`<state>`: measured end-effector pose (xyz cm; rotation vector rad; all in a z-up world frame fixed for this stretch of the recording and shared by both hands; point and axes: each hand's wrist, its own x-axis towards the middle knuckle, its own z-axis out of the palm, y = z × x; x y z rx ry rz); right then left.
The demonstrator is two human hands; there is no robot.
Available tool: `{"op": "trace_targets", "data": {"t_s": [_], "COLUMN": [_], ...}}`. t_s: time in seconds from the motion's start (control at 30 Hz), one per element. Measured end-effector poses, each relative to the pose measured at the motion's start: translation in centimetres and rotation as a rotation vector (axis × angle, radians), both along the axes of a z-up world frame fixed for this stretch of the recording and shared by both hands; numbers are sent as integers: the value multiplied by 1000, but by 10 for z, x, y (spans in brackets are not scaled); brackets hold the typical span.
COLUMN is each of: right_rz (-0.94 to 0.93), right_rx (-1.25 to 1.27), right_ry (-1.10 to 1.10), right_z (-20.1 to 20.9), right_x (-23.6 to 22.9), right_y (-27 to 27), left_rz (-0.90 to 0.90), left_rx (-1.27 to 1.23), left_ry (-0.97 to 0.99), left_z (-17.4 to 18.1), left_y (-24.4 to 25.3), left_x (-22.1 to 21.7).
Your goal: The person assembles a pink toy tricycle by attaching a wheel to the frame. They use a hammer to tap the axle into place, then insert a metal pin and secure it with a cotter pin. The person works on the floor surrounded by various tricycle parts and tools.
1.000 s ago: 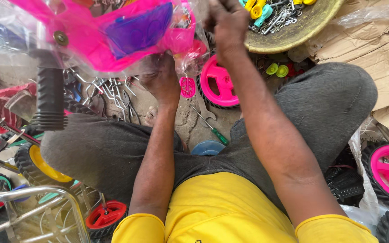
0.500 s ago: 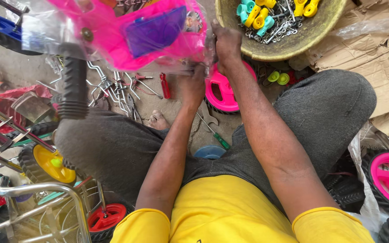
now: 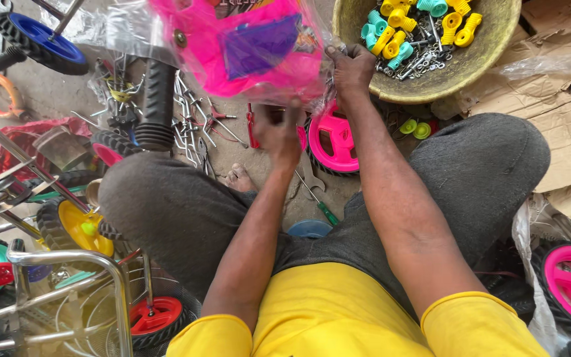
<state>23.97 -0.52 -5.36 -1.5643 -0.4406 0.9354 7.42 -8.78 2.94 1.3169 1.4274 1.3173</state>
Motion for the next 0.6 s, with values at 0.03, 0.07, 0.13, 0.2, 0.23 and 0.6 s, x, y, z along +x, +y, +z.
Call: {"op": "trace_targets", "data": {"t_s": [0.03, 0.07, 0.13, 0.2, 0.23, 0.6], "right_rz": [-3, -6, -16, -48, -67, 381], "right_rx": [-33, -66, -113, -115, -107, 521], "right_ry": [-137, -275, -249, -305, -367, 101], "right_z": [-3, -5, -7, 3, 9, 122], "right_x": [0, -1, -6, -6, -6, -1], "right_y": [1, 3, -4, 2, 4, -53], "left_rz": [69, 137, 168, 192, 209, 83], "left_rx": [34, 68, 349, 442, 380, 269], "left_ry": [65, 129, 243, 274, 259, 74], "left_z": [10, 18, 25, 27, 25, 1], "left_y": [3, 6, 11, 28, 33, 30], "left_x": [-5, -8, -12, -9, -9, -35]}}
